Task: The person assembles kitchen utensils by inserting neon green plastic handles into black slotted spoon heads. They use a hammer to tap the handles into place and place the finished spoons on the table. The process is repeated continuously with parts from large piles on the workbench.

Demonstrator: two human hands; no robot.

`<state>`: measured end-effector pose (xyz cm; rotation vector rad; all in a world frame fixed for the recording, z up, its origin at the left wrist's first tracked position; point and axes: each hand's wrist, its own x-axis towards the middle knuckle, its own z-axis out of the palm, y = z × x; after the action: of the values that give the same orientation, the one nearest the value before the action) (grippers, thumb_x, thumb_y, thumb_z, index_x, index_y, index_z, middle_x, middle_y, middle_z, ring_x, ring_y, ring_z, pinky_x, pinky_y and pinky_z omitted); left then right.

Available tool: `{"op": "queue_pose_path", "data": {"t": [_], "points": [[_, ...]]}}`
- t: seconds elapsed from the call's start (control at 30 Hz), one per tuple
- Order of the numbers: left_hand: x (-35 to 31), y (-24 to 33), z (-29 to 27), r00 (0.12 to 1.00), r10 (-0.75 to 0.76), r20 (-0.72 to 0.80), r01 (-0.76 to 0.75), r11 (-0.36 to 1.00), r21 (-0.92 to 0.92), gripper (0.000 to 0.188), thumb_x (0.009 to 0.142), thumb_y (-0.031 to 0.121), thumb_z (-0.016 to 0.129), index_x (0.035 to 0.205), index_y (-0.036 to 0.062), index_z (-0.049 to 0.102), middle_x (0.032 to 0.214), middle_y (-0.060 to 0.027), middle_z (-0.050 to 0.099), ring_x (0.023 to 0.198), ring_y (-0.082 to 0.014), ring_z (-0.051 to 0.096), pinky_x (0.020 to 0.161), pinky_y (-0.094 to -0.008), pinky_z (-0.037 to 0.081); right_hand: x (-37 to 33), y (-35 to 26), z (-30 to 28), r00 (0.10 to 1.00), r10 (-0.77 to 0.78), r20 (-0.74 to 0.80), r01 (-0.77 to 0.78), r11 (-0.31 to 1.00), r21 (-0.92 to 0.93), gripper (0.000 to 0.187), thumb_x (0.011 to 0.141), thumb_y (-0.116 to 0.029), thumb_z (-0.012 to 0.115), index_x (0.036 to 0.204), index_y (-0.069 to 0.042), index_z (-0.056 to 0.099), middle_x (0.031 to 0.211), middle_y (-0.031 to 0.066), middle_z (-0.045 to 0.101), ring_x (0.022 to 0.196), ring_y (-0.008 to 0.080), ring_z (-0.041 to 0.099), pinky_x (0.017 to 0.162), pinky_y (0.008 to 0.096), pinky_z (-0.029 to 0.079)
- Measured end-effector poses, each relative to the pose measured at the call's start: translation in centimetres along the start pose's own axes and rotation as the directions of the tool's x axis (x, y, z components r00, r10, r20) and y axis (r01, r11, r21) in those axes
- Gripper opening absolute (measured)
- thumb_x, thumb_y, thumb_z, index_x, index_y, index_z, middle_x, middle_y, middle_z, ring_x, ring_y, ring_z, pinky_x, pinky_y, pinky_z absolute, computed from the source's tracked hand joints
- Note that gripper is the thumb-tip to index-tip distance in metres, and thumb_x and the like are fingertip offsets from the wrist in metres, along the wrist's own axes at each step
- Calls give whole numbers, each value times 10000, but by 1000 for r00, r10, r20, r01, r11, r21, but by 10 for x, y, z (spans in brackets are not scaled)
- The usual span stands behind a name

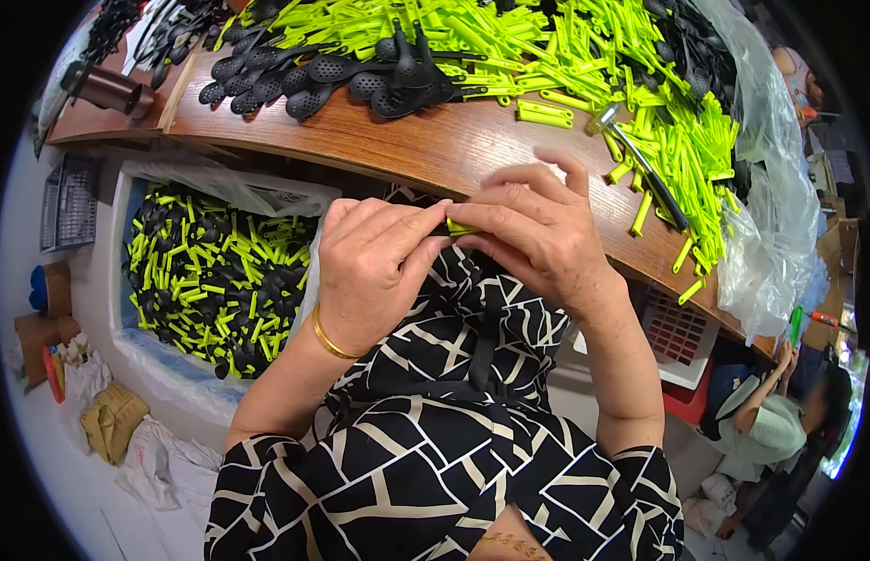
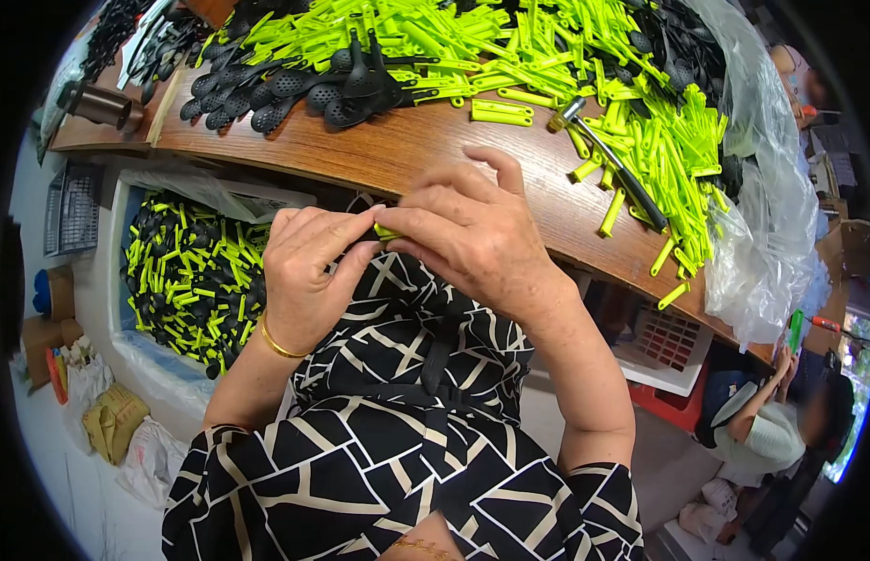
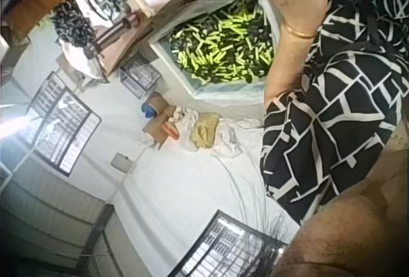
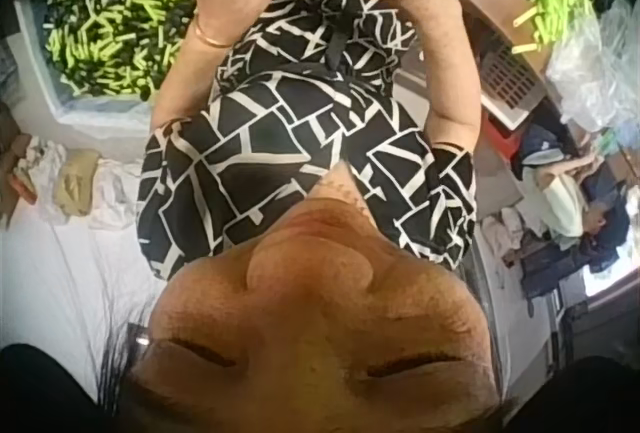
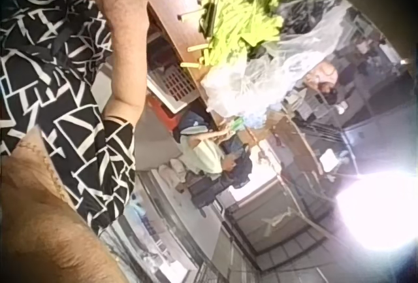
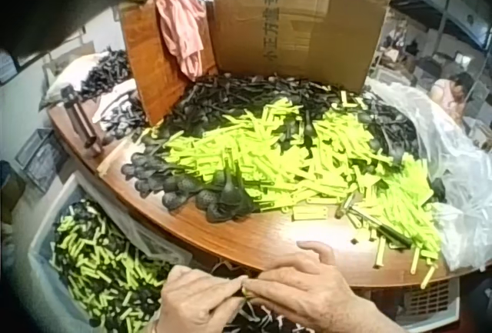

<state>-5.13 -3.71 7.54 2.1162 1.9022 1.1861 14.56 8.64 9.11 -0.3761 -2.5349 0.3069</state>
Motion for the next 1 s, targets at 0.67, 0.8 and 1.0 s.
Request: {"op": "queue_pose_path", "data": {"t": [0.67,0.8,1.0], "points": [[-23,-35,47,527,-347,776,835,41,-549,245,1004,67,706,1232,-13,668,937,-111,756,799,-164,727,767,-276,589,-50,27,24,991,100,86,-100,995,-4,321,783,-191,853,1090,-239,773,1225,-38,733,1195,223,636,1121,543,392],[-24,-33,58,529,-429,733,822,44,-568,244,1016,96,708,1232,-8,662,1019,-157,784,847,-187,764,802,-298,597,-67,49,-23,979,196,-49,-201,973,-114,389,783,-214,859,1159,-194,761,1324,53,697,1227,295,629,1094,525,436],[-14,-31,59,552,-359,753,828,125,-547,343,1064,164,654,1337,-44,649,1042,-153,786,797,-166,749,765,-287,603,-141,131,-93,812,560,-164,-557,659,-505,260,896,-251,813,1102,-100,762,1064,99,747,1039,318,679,896,447,483]]}}
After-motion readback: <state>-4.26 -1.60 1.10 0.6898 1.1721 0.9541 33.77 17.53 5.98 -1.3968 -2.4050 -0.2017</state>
